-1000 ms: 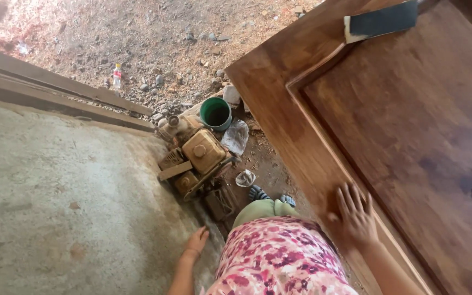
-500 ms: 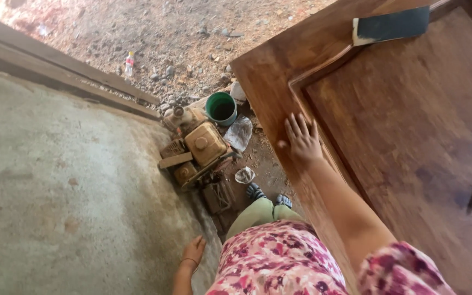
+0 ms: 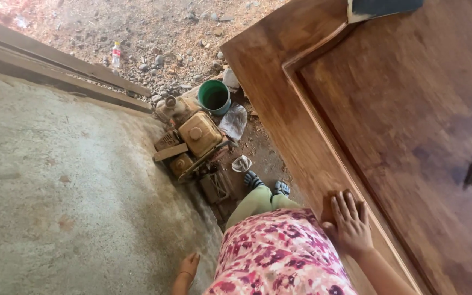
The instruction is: Sanding a wooden door panel by hand using sandpaper.
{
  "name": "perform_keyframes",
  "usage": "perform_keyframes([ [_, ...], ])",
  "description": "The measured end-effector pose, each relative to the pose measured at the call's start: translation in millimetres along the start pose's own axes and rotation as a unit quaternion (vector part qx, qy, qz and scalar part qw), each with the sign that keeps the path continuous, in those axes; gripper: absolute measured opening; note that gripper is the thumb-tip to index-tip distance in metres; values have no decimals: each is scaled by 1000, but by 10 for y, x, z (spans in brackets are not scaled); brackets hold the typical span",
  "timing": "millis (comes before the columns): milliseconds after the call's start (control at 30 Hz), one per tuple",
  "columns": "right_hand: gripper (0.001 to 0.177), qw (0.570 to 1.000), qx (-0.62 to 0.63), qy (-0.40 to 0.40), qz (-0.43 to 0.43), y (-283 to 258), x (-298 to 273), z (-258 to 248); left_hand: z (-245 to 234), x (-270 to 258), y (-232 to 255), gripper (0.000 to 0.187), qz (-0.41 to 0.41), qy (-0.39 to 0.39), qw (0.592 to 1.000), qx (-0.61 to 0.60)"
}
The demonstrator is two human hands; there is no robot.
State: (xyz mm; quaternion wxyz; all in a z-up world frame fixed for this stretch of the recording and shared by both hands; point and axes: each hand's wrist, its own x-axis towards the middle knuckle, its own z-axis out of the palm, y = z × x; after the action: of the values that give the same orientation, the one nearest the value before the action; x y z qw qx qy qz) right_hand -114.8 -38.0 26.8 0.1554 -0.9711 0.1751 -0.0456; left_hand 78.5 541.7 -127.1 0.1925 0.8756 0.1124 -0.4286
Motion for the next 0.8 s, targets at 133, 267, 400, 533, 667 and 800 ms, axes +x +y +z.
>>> perform_keyframes([
  [133, 78, 999, -30, 24, -1, -24, 628, 67, 32, 193, 250, 58, 61, -7, 997, -49],
  [267, 82, 968, -187, -163, 38, -129, 1681, 35, -81, 254, 755, 54, 123, 33, 988, 87],
  [400, 83, 982, -138, -126, 41, -136, 2089, 140, -253, 244, 1283, 54, 187, 22, 978, 87],
  [533, 80, 992, -72, -81, 60, -138, 1435, 87, -380, 227, 1427, 56, 158, 14, 985, 66],
  [667, 85, 995, -13, -61, 83, -9, 46, -146, -398, 190, 1073, 58, 132, 22, 987, 90],
  [800, 80, 996, -14, -21, 82, 168, -653, -64, -114, 305, 439, 56, 206, 75, 967, 132],
])
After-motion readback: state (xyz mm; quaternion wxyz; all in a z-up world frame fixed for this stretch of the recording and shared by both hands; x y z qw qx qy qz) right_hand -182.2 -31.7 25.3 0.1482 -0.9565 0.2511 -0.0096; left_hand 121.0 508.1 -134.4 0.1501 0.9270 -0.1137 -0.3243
